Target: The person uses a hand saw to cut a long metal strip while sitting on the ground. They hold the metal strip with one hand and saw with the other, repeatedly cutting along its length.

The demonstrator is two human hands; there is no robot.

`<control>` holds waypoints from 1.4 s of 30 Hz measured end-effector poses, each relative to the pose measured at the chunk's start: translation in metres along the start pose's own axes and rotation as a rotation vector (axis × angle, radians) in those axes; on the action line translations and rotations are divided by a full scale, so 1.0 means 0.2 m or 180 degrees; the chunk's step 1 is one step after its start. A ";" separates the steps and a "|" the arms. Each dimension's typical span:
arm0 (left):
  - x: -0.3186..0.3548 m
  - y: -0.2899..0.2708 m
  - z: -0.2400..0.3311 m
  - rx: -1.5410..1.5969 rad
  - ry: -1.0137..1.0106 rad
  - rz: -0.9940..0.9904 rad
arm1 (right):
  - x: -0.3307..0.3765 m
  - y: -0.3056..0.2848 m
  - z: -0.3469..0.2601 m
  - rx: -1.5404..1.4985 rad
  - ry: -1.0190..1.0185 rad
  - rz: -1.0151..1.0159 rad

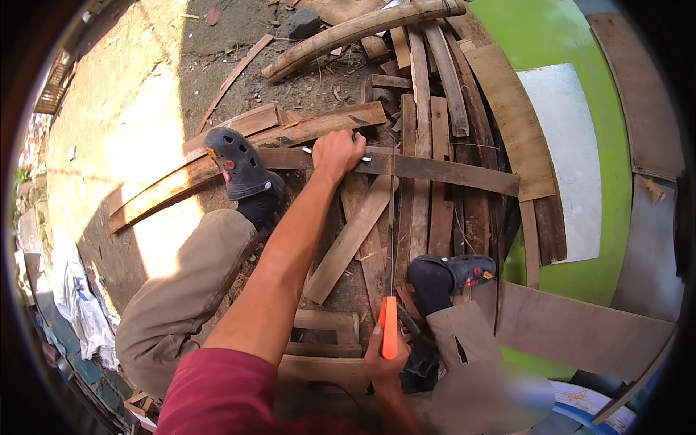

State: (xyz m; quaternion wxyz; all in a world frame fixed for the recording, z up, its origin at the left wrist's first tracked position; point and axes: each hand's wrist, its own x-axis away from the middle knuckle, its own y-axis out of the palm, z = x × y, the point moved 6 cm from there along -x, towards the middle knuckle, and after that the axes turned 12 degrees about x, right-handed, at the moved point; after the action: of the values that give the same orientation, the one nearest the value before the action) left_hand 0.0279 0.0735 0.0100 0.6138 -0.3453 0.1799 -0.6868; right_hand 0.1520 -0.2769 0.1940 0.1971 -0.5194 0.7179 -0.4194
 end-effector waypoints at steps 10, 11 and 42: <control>-0.03 0.03 -0.01 -0.0004 -0.0086 0.0038 | -0.70 0.26 -0.12 -0.0556 -0.0002 0.0373; -0.02 0.03 -0.01 -0.0005 -0.0087 0.0042 | -0.70 0.26 -0.14 -0.0529 -0.0109 0.0359; -0.02 0.00 -0.03 -0.0053 -0.0220 -0.0004 | -0.52 0.20 -0.11 -0.0694 0.0041 0.0431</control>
State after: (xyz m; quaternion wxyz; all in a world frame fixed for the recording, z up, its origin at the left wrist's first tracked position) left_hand 0.0243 0.0762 0.0053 0.6163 -0.3740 0.1640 -0.6733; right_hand 0.1521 -0.1690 0.1593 0.1627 -0.4854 0.7939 -0.3280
